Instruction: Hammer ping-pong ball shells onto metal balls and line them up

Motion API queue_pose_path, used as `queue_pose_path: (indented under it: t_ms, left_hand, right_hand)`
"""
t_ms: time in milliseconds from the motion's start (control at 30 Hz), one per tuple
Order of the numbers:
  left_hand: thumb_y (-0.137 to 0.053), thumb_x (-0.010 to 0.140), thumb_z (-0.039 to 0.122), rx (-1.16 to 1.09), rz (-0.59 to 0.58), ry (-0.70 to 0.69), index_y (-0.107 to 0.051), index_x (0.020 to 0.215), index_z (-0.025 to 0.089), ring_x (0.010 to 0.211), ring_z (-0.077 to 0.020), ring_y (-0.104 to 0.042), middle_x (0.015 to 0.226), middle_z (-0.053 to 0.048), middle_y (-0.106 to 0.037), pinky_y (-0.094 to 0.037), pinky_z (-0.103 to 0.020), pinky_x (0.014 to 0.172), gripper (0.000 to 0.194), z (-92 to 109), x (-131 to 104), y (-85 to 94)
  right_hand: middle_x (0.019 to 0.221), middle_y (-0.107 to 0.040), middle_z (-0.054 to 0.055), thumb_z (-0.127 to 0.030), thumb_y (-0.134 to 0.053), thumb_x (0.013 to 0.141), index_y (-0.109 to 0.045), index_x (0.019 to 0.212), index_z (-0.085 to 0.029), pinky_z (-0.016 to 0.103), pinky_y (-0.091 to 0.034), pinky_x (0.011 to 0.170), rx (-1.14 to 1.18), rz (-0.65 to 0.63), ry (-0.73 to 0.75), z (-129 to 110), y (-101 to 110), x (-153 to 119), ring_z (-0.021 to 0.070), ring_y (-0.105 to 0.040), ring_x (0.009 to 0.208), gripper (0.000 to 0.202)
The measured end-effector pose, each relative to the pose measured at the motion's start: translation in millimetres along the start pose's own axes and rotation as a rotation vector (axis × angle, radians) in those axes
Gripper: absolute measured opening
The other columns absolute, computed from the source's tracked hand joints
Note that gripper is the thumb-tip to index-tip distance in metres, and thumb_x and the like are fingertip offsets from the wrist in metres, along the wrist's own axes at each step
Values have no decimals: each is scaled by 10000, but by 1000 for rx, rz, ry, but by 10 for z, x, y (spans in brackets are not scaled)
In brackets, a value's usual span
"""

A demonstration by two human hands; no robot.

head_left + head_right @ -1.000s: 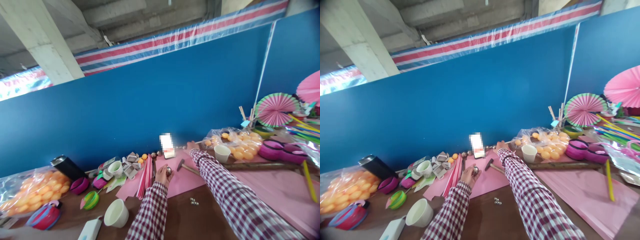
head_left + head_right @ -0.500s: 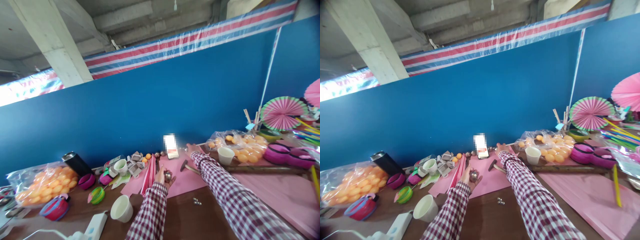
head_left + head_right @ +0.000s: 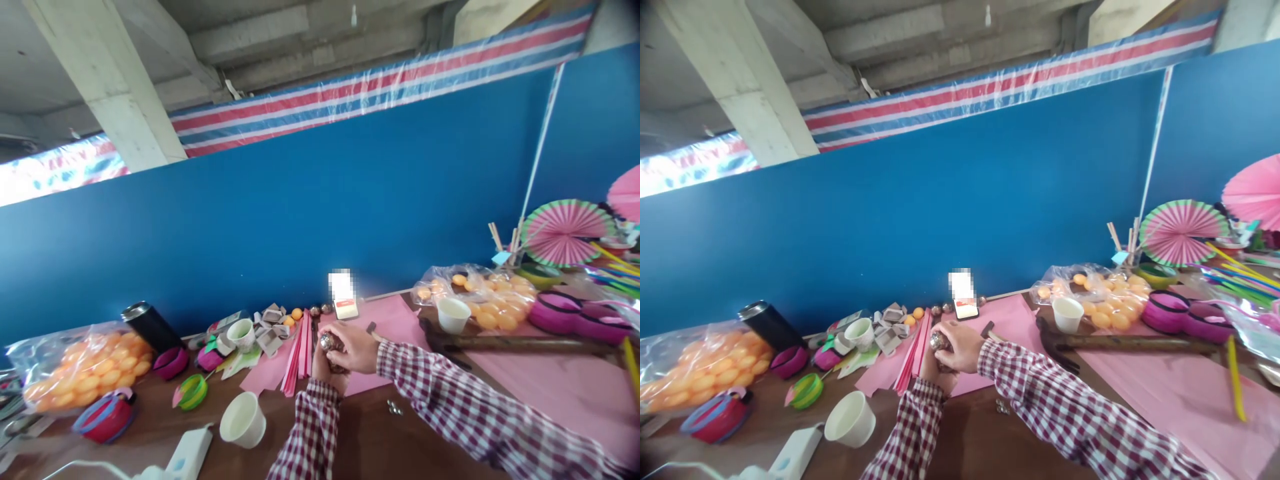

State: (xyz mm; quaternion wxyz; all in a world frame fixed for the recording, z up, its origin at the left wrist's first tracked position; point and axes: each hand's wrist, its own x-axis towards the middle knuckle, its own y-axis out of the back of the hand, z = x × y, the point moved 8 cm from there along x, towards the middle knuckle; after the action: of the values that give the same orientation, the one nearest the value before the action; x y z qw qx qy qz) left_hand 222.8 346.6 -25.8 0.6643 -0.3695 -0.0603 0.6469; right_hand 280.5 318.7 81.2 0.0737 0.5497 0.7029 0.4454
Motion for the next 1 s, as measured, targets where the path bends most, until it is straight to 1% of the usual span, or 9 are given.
queue_pose_path:
  t_ms: [200, 300, 400, 467, 500, 567, 733, 833, 1000]
  left_hand:
    - [-477, 721, 508, -93, -126, 80, -564, 897, 182, 850, -261, -596, 840, -102, -621, -497, -356, 648, 380, 101, -239, -51]
    - [-473, 695, 557, -145, -125, 110, -558, 934, 195, 809, -235, -610, 826, -86, -627, -508, -327, 609, 443, 81, -261, -39]
    - [-544, 661, 526, -200, -95, 140, -574, 900, 181, 705, -183, -619, 762, -58, -627, -501, -256, 526, 421, 23, -214, 46]
    - [-550, 666, 511, -226, -118, 173, -582, 873, 173, 671, -163, -616, 736, -57, -622, -476, -211, 461, 398, -12, -187, 86]
    - [-543, 672, 511, -237, -147, 195, -584, 861, 171, 678, -164, -615, 743, -65, -621, -461, -194, 436, 391, -23, -185, 94]
    - [-533, 679, 512, -268, -216, 231, -584, 837, 172, 725, -178, -614, 793, -84, -620, -436, -170, 403, 379, -15, -206, 98]
    - [-553, 672, 484, -354, -311, 333, -581, 764, 168, 804, -203, -595, 879, -101, -606, -411, -152, 382, 331, 50, -346, 148]
    - [-554, 681, 460, -376, -302, 342, -582, 747, 161, 790, -200, -592, 886, -107, -604, -398, -146, 370, 308, 88, -431, 238]
    - [-558, 686, 434, -358, -187, 316, -580, 728, 161, 724, -185, -600, 848, -99, -607, -354, -129, 333, 277, 79, -604, 497]
  right_hand:
    - [1149, -492, 96, -232, -524, 710, -414, 1180, -181, 363, -358, 897, -14, 30, -11, 28, -95, 24, 205, -461, 1034, 486]
    - [1196, -464, 117, -282, -530, 722, -406, 1205, -163, 389, -324, 933, -49, 54, -21, 71, -128, 14, 225, -419, 1093, 513]
    - [1189, -477, 119, -372, -556, 708, -410, 1207, -161, 389, -356, 905, -25, 35, -14, 177, -164, 33, 228, -442, 1073, 560]
    - [1152, -514, 94, -390, -521, 737, -421, 1192, -181, 364, -402, 853, 37, 32, -54, 349, -143, 77, 200, -494, 1018, 511]
    - [1135, -529, 78, -381, -493, 758, -458, 1150, -186, 347, -414, 835, 60, 72, -119, 493, -86, 104, 185, -512, 997, 439]
    - [1044, -584, 41, -363, -491, 759, -528, 1042, -198, 275, -433, 792, 63, 239, -396, 921, 112, 105, 150, -548, 931, 329]
    - [1042, -582, 107, -272, -377, 802, -522, 1046, -136, 309, -380, 851, 8, 416, -664, 1619, 425, 132, 189, -529, 973, 315]
    - [1103, -555, 118, -267, -342, 807, -509, 1073, -118, 289, -361, 875, 30, 467, -708, 1814, 463, 174, 184, -509, 1014, 347]
    - [1077, -577, 90, -305, -319, 800, -537, 1030, -148, 272, -374, 846, 106, 528, -666, 1873, 409, 335, 178, -503, 1014, 354]
